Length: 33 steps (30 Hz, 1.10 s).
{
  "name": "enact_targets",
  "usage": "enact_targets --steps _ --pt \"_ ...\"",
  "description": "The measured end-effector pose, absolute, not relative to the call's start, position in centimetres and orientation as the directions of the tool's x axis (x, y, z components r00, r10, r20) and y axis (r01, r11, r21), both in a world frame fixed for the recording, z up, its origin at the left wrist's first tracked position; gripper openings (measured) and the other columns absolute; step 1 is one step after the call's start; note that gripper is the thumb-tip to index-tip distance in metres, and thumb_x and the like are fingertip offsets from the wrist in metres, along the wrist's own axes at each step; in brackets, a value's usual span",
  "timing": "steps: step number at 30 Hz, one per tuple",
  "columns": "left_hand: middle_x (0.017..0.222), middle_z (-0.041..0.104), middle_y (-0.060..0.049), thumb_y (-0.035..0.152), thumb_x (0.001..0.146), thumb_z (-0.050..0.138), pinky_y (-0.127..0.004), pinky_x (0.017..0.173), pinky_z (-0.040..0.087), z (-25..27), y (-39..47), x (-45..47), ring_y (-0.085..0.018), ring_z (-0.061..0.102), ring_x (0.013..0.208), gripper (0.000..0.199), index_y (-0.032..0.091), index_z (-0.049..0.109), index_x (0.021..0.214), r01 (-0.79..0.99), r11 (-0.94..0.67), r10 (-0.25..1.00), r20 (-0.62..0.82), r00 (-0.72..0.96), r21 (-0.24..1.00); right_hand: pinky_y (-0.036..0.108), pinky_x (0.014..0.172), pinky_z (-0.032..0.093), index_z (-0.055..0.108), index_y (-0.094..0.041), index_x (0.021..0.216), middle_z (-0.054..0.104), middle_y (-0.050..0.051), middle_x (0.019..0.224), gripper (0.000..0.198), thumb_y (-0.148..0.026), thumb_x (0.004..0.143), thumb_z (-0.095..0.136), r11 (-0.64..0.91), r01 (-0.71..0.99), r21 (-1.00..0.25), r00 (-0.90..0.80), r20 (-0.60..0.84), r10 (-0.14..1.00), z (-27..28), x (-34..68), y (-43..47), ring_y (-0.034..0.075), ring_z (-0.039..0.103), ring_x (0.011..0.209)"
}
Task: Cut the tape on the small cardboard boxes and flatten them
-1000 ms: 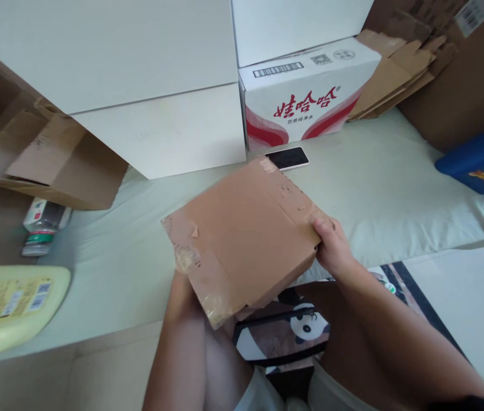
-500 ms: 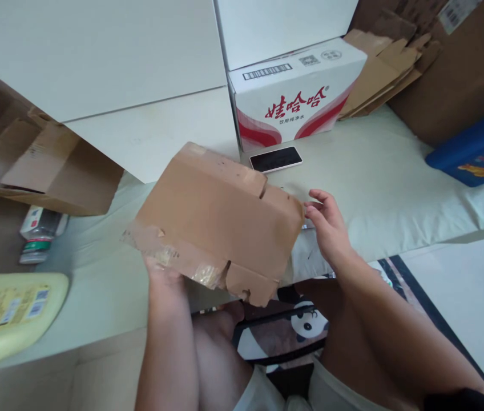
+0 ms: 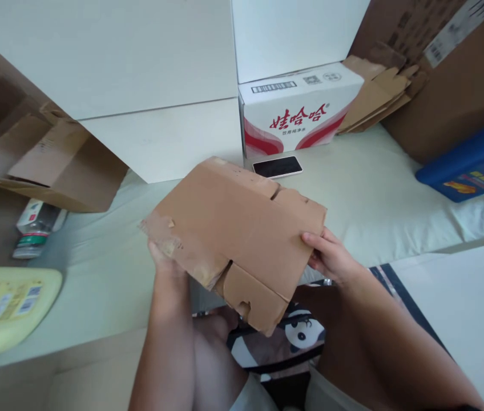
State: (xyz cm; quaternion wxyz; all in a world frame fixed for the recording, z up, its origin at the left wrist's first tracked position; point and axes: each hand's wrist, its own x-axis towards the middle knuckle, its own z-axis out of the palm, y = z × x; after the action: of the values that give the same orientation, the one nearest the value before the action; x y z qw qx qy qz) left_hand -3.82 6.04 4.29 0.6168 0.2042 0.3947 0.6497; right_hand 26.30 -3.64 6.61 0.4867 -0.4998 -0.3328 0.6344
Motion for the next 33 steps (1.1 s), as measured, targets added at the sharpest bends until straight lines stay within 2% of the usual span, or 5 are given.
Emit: enact_targets --steps 7,12,17,26,33 --pt "0.044 0.03 0.003 0.045 0.098 0.03 -0.021 0.037 0.026 6.7 5.1 -2.7 -0.009 0.032 0.036 0.05 0.02 0.037 0.055 -0.797 0.162 0.891 -0.433 -0.134 0.581 0.024 0.026 0.027 0.057 -0.023 0.075 0.049 -0.006 0.045 0.042 -0.059 0.073 0.077 -0.108 -0.202 -0.974 0.385 -0.18 0.905 9.3 28.8 -8.4 0.009 0.036 0.03" --pt "0.046 0.03 0.005 0.045 0.092 0.045 -0.021 0.037 0.026 6.7 5.0 -3.0 -0.008 0.032 0.036 0.044 0.02 0.042 0.057 -0.789 0.172 0.893 -0.432 -0.127 0.589 0.026 0.033 0.043 0.062 -0.025 0.077 0.06 -0.002 0.05 0.045 -0.056 0.06 0.089 -0.032 0.012 -0.999 0.71 -0.013 0.704 9.6 35.5 -12.2 0.014 0.054 0.037" --pt "0.045 0.03 0.004 0.04 0.094 0.036 -0.021 0.036 0.025 7.6 4.8 -3.1 -0.007 0.031 0.036 0.044 0.02 0.041 0.055 -0.829 0.137 0.867 -0.47 -0.164 0.542 0.033 0.046 0.051 0.064 -0.023 0.062 0.063 0.01 0.054 0.029 -0.04 0.08 0.079 -0.237 0.263 -0.935 0.832 0.095 0.547 11.9 41.8 -8.0 0.015 0.06 0.045" --pt "0.045 0.028 0.005 0.044 0.091 0.043 -0.021 0.037 0.024 7.6 4.5 -4.6 -0.008 0.031 0.036 0.045 0.02 0.04 0.053 -0.841 0.087 0.89 -0.421 -0.175 0.534 0.03 0.066 0.056 0.058 -0.021 0.068 0.061 0.001 0.062 0.023 -0.008 0.084 0.067 -0.261 0.259 -0.93 0.71 0.0 0.705 16.0 43.2 6.4 0.012 0.064 0.062" --pt "0.047 0.012 0.006 0.04 0.097 0.033 -0.024 0.039 0.019 7.9 3.1 -6.1 -0.008 0.022 0.036 0.055 0.022 0.015 0.047 -0.883 0.041 0.945 -0.305 -0.118 0.468 0.036 0.079 0.058 0.071 -0.02 0.088 0.073 0.003 0.08 0.01 -0.019 0.079 0.075 -0.08 0.548 -0.833 0.136 -0.006 0.991 13.3 25.0 9.9 0.017 0.069 0.074"
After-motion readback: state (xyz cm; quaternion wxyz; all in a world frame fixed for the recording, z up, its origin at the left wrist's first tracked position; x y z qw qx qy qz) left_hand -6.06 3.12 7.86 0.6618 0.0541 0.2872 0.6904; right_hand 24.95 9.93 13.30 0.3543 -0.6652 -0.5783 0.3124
